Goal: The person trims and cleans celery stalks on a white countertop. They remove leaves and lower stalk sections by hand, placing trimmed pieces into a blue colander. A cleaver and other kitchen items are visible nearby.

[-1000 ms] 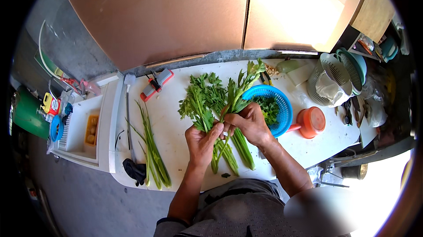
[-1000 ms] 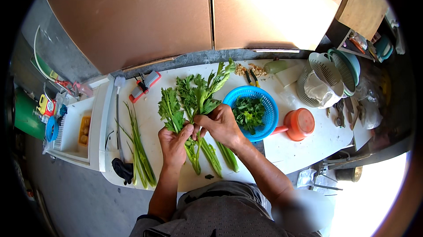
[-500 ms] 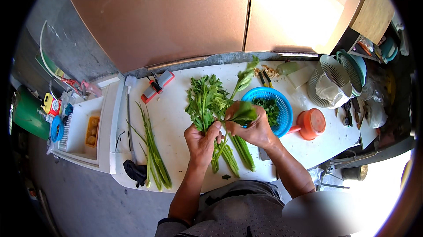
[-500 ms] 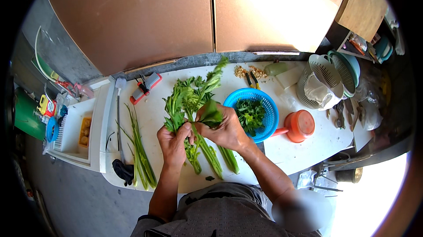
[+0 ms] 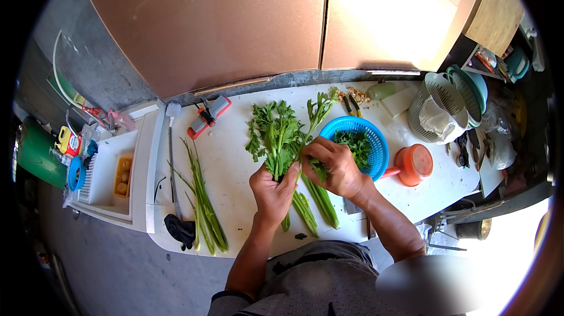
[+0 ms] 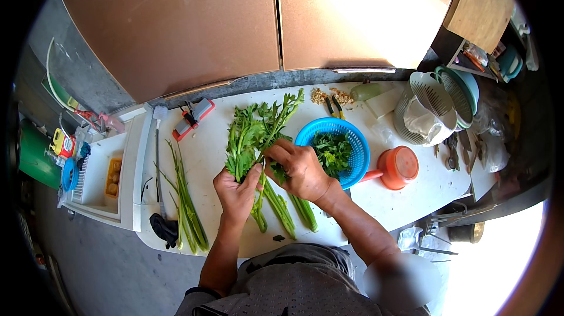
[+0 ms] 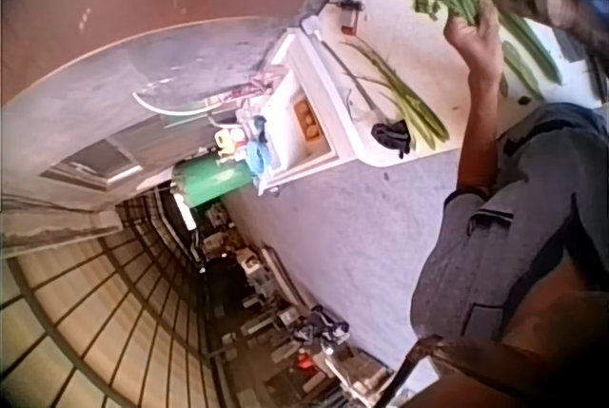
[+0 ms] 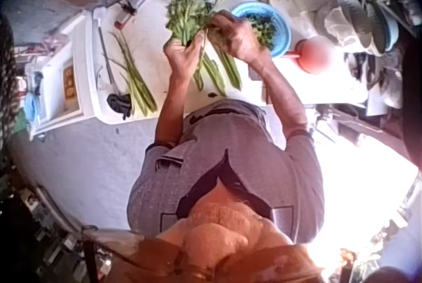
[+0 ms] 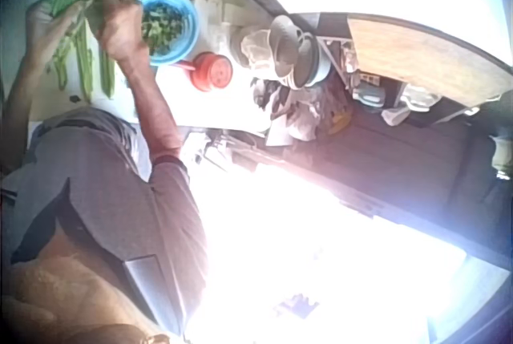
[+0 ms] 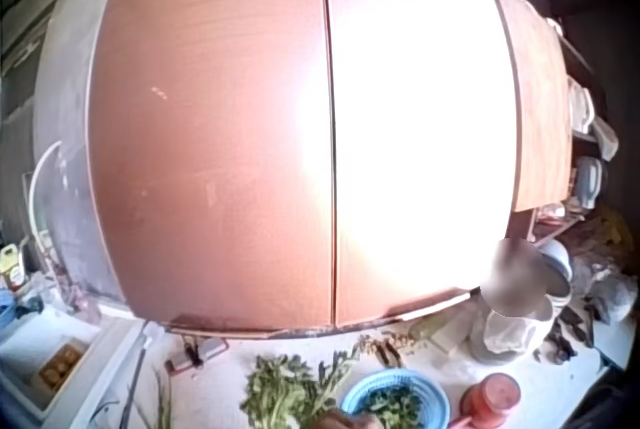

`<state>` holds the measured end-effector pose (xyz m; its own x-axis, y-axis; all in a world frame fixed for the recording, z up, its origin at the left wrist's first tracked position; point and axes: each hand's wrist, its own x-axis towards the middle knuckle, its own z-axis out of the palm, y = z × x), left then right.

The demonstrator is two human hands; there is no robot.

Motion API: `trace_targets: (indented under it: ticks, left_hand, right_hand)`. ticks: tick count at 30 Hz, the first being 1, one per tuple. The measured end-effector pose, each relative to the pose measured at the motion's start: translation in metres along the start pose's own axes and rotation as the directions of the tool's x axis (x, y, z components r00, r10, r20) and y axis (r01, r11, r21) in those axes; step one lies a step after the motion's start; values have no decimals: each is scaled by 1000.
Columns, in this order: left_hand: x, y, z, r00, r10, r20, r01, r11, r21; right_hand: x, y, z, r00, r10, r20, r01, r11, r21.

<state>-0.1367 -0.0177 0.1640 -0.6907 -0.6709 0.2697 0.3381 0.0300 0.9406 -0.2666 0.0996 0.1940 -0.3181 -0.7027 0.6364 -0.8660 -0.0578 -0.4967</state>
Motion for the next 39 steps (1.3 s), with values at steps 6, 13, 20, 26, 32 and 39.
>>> trace_targets:
  ticks: [6, 13, 20, 26, 32, 39]
  left_hand:
    - [-8, 6, -17, 997, 69, -36, -67, 996, 64]
    - [-12, 10, -6, 1000, 24, 12, -25, 998, 54]
    - [-16, 13, -1, 996, 3, 95, -6, 999, 33]
    - [-18, 14, -14, 997, -3, 83, 7, 999, -41]
    - [-18, 21, -15, 990, -89, 111, 111, 971, -211]
    - [0, 38, -13, 937, -171, 304, 236, 952, -192]
  right_hand:
    - [-21, 62, -48, 823, 564, -59, -564, 825, 22]
    - [-14, 39, -64, 798, 589, 128, -554, 633, 541]
    - [13, 3, -43, 812, 536, 232, -417, 255, 873]
    - [17, -4, -30, 803, 558, 211, -385, 215, 897]
    - [18, -9, -23, 797, 572, 192, -335, 156, 929]
    - [19, -8, -27, 834, 518, 190, -320, 172, 932]
